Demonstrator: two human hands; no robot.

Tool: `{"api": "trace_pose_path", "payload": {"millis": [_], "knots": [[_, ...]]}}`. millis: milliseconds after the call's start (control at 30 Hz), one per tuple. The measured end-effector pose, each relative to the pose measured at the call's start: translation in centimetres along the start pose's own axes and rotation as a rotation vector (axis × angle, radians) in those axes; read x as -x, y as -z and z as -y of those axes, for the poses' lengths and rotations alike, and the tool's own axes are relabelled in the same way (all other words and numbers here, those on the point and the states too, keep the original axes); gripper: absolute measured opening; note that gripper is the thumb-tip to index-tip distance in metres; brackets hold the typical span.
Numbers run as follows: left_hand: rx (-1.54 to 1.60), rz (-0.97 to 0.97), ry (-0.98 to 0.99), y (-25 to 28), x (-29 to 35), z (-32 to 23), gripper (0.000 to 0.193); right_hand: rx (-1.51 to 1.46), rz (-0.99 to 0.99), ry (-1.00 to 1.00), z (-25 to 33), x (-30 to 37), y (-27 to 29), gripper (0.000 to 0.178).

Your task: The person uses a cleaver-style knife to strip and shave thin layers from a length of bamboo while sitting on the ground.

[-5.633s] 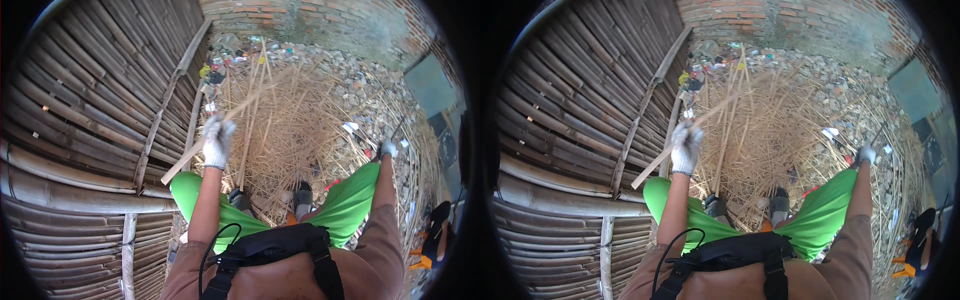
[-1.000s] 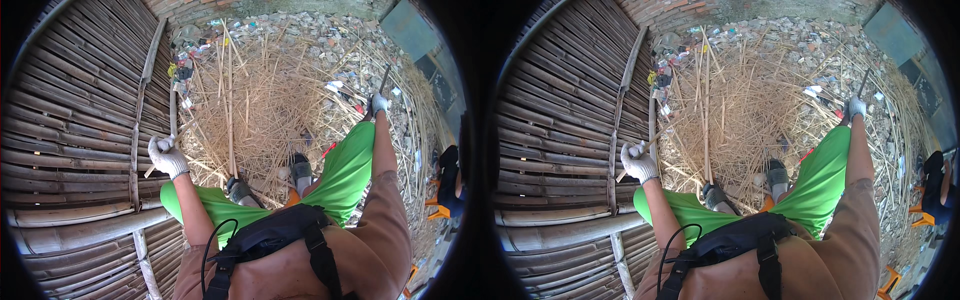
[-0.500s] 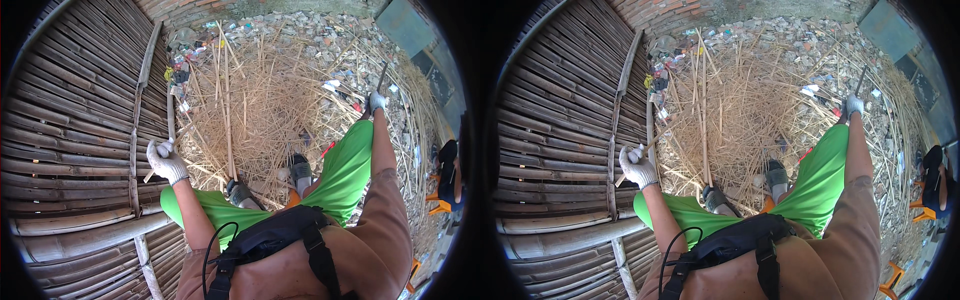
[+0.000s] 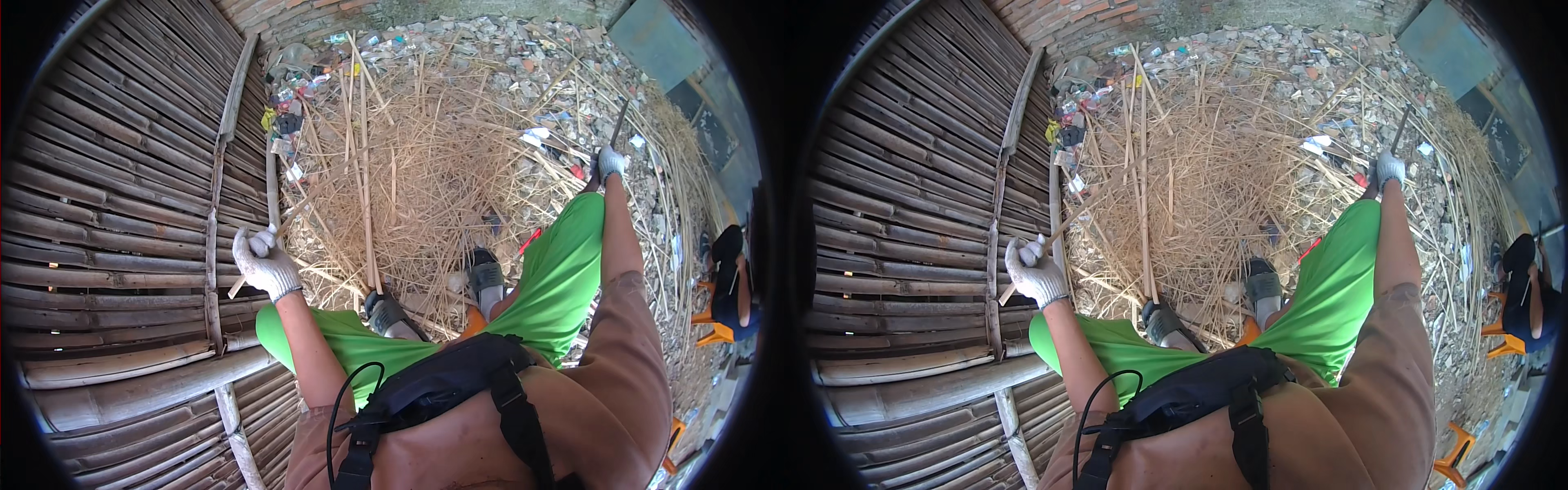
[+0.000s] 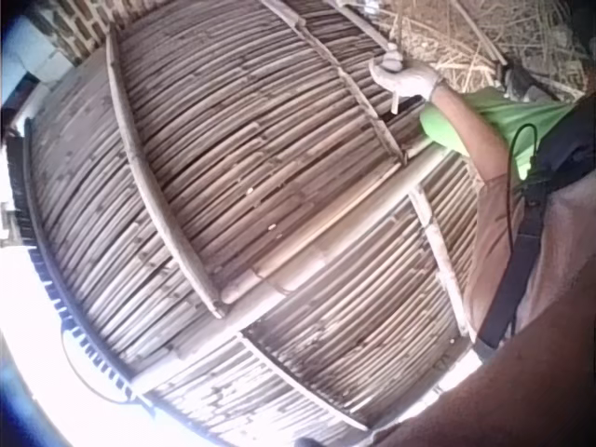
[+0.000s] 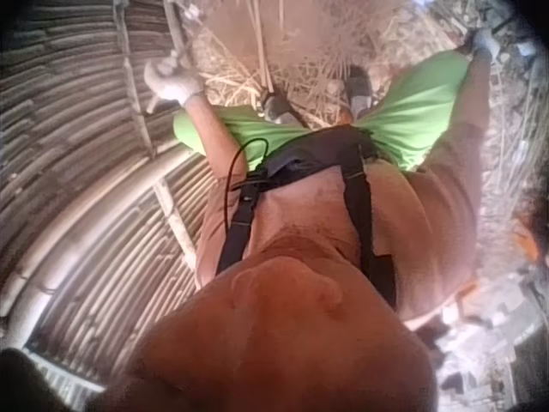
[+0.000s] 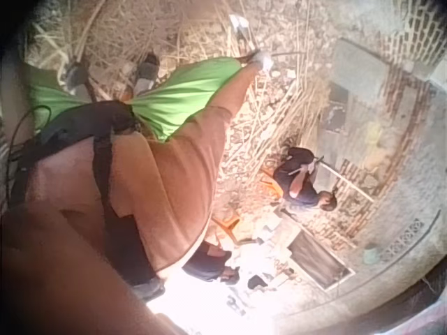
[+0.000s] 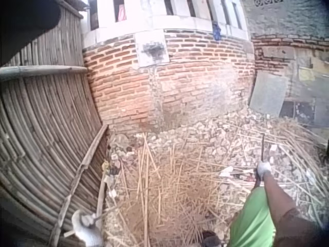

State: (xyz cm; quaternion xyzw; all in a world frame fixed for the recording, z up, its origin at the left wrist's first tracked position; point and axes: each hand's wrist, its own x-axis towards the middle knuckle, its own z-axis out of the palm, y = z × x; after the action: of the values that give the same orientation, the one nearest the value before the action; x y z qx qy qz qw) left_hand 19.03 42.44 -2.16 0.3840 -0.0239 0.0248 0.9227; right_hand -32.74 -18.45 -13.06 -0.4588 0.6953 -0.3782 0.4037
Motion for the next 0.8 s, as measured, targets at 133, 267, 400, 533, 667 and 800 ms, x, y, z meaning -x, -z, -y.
{"api": "trace_pose_path", "payload": {"millis": [133, 267, 400, 533, 667, 800], "knots": [[0.016, 0.011, 0.015, -0.4, 0.4, 1.3, 0.017, 0.012, 0.012, -0.001, -1.4, -3.6, 2.8, 0.049], [0.150, 0.058, 0.063, 0.7, -0.4, 1.3, 0.010, 1.098, -0.109, 0.479, -1.3, -5.2, 3.6, 0.046], [0.096, 0.049, -0.049, 3.3, -4.4, -4.0, 0.011, 0.112, -0.006, 0.052, -0.4, 0.0, -1.7, 0.055], [0.085, 0.051, -0.133, -1.5, -1.6, -11.1, 0.012, -0.168, 0.045, -0.031, -0.4, 0.0, 0.7, 0.037], [0.250, 0.246, -0.163, -1.7, -3.4, -16.3, 0.033, 0.007, -0.137, 0.033, -1.7, -4.5, 6.0, 0.031], [0.156, 0.693, -0.190, -6.4, -5.1, -26.1, 0.036, 0.071, 0.121, -0.013, -0.8, -0.6, 1.2, 0.034]]}}
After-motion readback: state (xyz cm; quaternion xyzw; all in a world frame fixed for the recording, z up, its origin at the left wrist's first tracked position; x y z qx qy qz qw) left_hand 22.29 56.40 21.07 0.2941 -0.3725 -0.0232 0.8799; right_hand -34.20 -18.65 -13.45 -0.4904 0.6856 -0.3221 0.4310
